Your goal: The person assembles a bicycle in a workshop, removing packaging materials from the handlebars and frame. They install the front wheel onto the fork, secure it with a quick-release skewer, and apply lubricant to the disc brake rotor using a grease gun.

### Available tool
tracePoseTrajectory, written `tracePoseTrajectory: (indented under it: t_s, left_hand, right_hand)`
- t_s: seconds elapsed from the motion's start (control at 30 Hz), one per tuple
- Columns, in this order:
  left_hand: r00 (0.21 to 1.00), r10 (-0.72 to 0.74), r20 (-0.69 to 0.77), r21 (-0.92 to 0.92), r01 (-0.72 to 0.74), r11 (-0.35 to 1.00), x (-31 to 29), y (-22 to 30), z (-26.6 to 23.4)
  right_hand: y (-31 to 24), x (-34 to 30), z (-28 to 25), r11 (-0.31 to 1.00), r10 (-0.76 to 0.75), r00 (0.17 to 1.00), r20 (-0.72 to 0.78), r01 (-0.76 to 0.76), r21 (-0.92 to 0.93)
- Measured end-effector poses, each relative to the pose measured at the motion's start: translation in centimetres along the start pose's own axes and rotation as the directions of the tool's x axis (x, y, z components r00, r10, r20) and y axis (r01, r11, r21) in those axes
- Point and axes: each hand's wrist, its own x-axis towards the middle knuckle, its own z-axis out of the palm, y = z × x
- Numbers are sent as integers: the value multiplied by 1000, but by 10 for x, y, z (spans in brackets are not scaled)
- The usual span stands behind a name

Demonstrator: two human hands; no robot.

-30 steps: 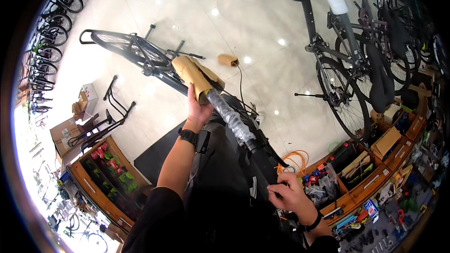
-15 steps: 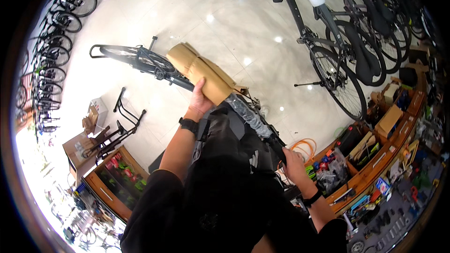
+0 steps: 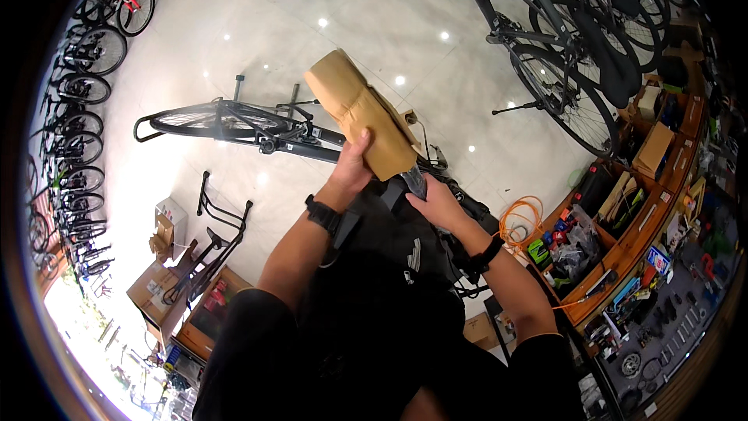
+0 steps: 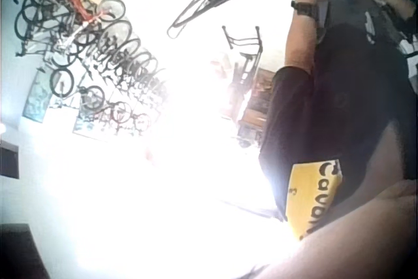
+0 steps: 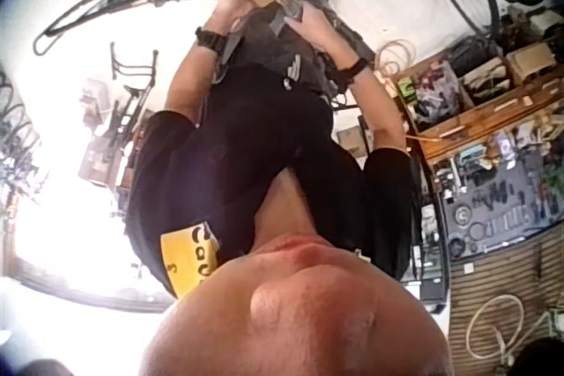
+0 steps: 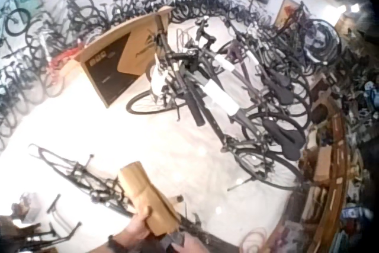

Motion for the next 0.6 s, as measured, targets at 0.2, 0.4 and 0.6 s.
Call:
tracePoseTrajectory:
  t_s: [0.2,0.4,0.6]
  left_hand:
    - [989,143,48,53,-145,988,9,64,-29]
    - [870,431,-239,267,-368,891,29,102,-50]
    - [779,539,-320,403,-404,822,-9,211,-86]
  right_hand:
    - [-16,-20,-5,988,98,995,20,-95,-119]
    - [-18,-28,-2,954,50,999,-19,-53,-297]
    - [6,-53,-2,885,-14,998,64,42,-463]
